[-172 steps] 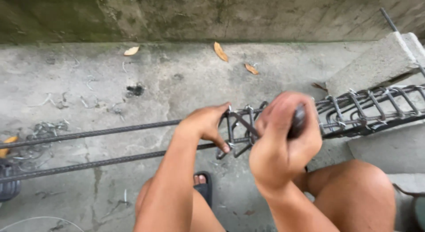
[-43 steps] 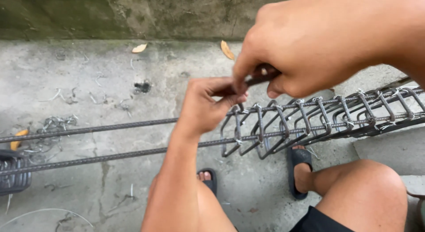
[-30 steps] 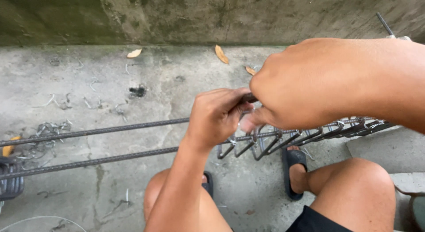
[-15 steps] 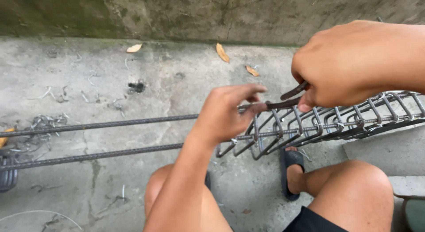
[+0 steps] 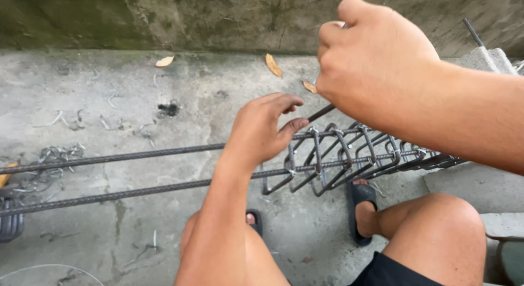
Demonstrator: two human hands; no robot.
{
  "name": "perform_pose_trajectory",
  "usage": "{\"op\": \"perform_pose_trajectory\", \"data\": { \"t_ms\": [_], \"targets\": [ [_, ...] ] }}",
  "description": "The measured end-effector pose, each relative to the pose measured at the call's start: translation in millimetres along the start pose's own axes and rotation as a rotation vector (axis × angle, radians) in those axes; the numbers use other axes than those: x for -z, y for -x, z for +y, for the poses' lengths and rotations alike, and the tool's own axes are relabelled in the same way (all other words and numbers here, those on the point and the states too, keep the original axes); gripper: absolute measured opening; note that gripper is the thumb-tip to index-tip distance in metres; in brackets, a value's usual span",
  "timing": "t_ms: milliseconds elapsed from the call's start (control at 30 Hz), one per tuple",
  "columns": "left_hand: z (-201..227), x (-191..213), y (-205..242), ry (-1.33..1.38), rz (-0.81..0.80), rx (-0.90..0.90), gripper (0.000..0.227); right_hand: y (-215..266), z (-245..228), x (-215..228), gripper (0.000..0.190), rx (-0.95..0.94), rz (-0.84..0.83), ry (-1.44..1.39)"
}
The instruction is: Tying rebar intersections together using wire and a manual twisting hook tool
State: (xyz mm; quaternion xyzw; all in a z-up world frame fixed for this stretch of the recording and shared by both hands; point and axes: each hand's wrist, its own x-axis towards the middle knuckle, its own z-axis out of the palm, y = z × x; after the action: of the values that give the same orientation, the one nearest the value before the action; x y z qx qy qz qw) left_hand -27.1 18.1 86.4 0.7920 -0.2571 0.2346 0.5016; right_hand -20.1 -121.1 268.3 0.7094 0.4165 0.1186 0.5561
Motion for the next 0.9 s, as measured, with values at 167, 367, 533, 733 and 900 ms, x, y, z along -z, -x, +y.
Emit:
{"op": "perform_pose_trajectory", "data": {
  "t_ms": [167,367,533,733,900],
  "targets": [
    [2,-10,-2,0.002,-0.006,-0.032,0.032,21,4,-32,0.010,0.098,0.316,0.218],
    [1,-27,-6,0.150,-0.014,0.004,0.038,62,-1,-99,0.034,0.063,0.541,0.294],
    [-6,-62,-24,0.402,-0.036,0.064,0.041,68,-15,-130,0.041,-0.194,0.618,0.263],
    [-43,-96,-47,0.636,-0.153,0.155,0.046,72,-17,-118,0.033,-0.232,0.597,0.239],
    [-37,-96,-50,0.714,-0.192,0.223,0.019,66,-5,-86,0.014,-0.181,0.304,-0.018]
  ]
}}
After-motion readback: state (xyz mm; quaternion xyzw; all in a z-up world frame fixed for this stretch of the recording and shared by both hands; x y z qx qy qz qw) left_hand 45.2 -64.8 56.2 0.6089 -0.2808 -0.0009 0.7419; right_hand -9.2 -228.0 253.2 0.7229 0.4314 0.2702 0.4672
